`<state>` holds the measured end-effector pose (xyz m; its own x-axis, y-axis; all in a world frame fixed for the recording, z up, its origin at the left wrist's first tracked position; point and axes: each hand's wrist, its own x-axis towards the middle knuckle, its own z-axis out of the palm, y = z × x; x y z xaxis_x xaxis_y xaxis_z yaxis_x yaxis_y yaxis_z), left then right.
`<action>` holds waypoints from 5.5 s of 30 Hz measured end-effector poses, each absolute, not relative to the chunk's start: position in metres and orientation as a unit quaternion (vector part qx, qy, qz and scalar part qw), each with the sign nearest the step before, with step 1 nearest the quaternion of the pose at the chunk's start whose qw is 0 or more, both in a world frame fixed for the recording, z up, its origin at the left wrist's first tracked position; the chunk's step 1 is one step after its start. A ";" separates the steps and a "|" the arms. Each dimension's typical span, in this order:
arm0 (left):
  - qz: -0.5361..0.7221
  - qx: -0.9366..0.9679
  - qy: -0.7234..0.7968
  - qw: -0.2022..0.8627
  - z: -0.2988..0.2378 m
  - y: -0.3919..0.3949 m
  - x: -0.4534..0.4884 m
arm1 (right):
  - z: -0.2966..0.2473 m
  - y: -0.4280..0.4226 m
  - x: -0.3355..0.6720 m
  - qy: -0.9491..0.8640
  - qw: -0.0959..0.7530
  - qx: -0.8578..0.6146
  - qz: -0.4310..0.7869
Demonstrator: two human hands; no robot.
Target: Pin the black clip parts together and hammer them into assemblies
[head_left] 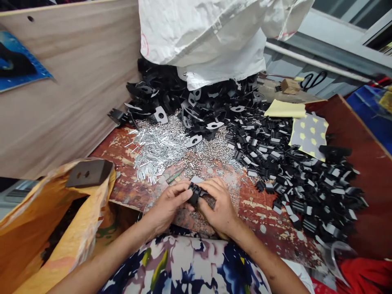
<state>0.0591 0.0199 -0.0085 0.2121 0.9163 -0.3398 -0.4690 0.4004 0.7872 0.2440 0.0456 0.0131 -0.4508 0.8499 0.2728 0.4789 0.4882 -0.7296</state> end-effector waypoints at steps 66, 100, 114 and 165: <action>0.423 0.446 0.496 0.613 -0.005 0.019 0.068 | -0.001 0.030 0.264 -0.859 0.394 -0.288 0.157; 0.501 0.155 0.419 0.741 0.013 0.024 0.063 | 0.042 0.052 0.308 -0.742 0.438 -0.445 0.242; 0.558 0.144 0.361 0.733 0.003 0.012 0.058 | 0.039 0.042 0.216 -0.830 0.414 -0.344 0.142; 0.488 0.409 0.693 0.337 -0.057 -0.070 -0.020 | 0.013 0.004 0.253 -0.923 0.222 -0.290 0.121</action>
